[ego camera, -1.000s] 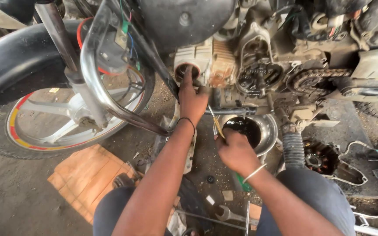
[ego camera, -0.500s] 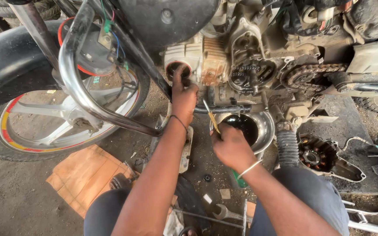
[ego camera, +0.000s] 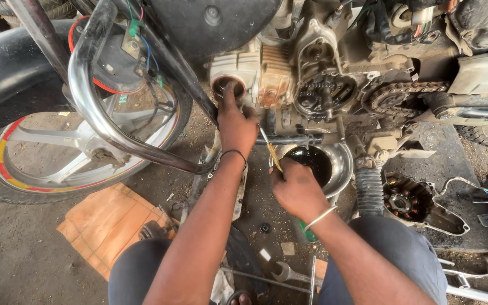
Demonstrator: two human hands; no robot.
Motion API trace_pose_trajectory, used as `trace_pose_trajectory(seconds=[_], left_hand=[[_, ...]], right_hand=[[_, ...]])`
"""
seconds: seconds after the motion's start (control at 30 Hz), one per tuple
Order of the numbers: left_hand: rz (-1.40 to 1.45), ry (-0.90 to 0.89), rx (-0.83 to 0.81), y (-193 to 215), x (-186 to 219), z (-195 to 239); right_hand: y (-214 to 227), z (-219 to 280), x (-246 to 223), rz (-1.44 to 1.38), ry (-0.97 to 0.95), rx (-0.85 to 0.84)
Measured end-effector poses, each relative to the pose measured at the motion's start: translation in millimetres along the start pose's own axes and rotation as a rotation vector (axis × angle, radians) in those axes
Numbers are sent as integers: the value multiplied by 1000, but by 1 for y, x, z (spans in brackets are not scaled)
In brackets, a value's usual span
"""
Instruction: Repair a motorcycle engine by adjusting components near the cylinder and timing area.
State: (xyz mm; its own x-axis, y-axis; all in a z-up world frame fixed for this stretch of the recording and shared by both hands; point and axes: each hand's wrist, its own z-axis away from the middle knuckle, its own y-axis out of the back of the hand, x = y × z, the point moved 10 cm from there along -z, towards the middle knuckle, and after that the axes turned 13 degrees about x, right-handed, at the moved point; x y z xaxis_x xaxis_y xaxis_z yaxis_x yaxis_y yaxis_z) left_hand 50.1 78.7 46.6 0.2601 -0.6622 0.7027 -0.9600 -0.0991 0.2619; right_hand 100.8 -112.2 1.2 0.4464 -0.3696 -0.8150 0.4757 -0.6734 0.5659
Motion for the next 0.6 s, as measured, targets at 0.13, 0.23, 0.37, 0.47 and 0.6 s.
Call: trace_pose_trajectory(seconds=[0.13,0.23,0.37,0.47,0.6], left_hand=[[-128,56,-11,6,11,-15],[-170,164,-72,2,4,-22],[-213,172,-30,2,9,-26],[-207,241,36,7,6,-26],[-185,368,60,14,5,-25]], right_hand=[[0,-5,-2,44,72,19],[-8,0,7,35,-204,-166],[-3,0,4,33,-192,-124],[4,-3,-6,66,-66,-64],[12,-2,-6,26,-162,-70]])
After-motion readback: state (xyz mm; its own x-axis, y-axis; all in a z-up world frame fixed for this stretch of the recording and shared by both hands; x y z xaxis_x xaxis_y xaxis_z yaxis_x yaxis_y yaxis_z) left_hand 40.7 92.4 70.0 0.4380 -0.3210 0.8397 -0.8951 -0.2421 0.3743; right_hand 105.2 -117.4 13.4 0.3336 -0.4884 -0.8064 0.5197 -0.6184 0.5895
